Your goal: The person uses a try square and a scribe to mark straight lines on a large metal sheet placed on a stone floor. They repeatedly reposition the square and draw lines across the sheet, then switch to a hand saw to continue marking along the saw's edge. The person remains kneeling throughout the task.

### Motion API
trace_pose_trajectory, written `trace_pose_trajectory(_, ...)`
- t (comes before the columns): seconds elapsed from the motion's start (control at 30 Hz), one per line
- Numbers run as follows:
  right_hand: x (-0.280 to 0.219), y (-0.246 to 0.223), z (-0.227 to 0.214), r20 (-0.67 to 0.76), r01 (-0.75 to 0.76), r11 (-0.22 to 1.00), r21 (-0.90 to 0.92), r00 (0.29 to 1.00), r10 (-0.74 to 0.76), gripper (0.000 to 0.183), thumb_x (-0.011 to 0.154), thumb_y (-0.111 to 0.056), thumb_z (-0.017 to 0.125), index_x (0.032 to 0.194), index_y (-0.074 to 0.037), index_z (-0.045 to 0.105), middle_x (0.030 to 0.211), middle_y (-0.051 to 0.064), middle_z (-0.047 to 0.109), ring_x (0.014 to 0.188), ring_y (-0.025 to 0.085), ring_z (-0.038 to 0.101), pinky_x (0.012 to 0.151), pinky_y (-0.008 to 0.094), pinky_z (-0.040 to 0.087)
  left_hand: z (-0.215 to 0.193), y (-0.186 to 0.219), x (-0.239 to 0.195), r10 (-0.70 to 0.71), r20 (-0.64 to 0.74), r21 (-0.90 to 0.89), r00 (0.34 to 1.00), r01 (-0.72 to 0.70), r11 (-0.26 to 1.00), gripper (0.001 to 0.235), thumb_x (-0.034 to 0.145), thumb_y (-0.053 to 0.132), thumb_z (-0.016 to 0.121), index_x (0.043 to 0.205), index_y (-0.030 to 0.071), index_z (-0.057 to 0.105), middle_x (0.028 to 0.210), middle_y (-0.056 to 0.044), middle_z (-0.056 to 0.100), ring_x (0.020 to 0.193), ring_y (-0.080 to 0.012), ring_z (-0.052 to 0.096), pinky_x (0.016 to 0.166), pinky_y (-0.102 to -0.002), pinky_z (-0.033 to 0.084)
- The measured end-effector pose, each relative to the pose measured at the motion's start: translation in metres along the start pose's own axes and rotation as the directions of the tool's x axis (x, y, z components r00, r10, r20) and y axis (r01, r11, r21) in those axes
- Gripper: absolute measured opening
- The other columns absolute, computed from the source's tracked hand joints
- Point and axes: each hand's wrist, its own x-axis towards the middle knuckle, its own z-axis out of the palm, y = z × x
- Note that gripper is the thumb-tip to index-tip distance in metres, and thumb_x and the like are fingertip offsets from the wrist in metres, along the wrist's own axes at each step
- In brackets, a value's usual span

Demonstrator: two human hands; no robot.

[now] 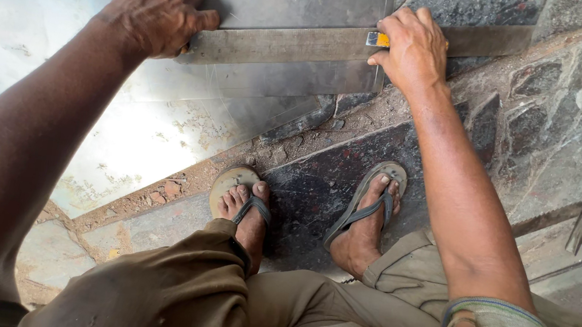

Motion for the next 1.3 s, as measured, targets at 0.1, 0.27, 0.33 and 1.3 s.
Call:
trace_pose_trajectory(0.1,0.005,0.000,-0.001,0.020,-0.003,1.000,-0.028,1.000,0.004,0.058,0.067,-0.036,0.095,0.114,-0.008,0.075,0.113,0.008,0.069,0.110,0.029,0.059,0.098,0.044,0.049,0.004,0.001,0.002,-0.001,-0.009,-0.023,1.000,0.001,1.000,0.054,0.086,0.037,0.076,0.137,0.045,0.061,0.129,0.005,0.073,0.126,-0.0160,0.062,0.124,-0.057,0.005)
trace_pose_trajectory(0.27,0.008,0.001,0.005,0.026,0.005,0.999,-0.052,1.000,-0.004,0.058,0.067,-0.037,0.095,0.114,-0.007,0.075,0.113,0.010,0.069,0.110,0.030,0.059,0.098,0.044,0.049,0.012,0.004,0.005,-0.015,0.014,-0.059,1.000,0.015,0.998,0.053,0.088,0.036,0.072,0.139,0.042,0.060,0.128,0.002,0.073,0.126,-0.0181,0.061,0.125,-0.057,0.007)
trace_pose_trajectory(0.33,0.009,0.001,0.006,0.039,-0.013,0.997,-0.071,0.999,0.016,0.060,0.066,-0.038,0.094,0.114,-0.007,0.075,0.113,0.010,0.069,0.110,0.030,0.060,0.096,0.045,0.049,0.017,0.004,0.006,-0.020,0.019,-0.086,1.000,0.021,0.996,0.050,0.092,0.032,0.069,0.140,0.040,0.059,0.129,0.001,0.073,0.125,-0.0189,0.062,0.126,-0.056,0.010)
trace_pose_trajectory(1.3,-0.054,-0.146,0.065,-0.220,-0.088,0.904,0.418,0.956,0.195,0.028,0.094,-0.018,0.080,0.118,-0.005,0.074,0.115,0.011,0.073,0.101,0.025,0.067,0.090,0.039,0.056,0.001,-0.003,-0.002,0.065,-0.005,0.118,0.998,-0.064,0.991,0.072,0.094,0.039,0.062,0.156,0.063,0.034,0.136,0.009,0.068,0.127,-0.0138,0.059,0.125,-0.056,0.007)
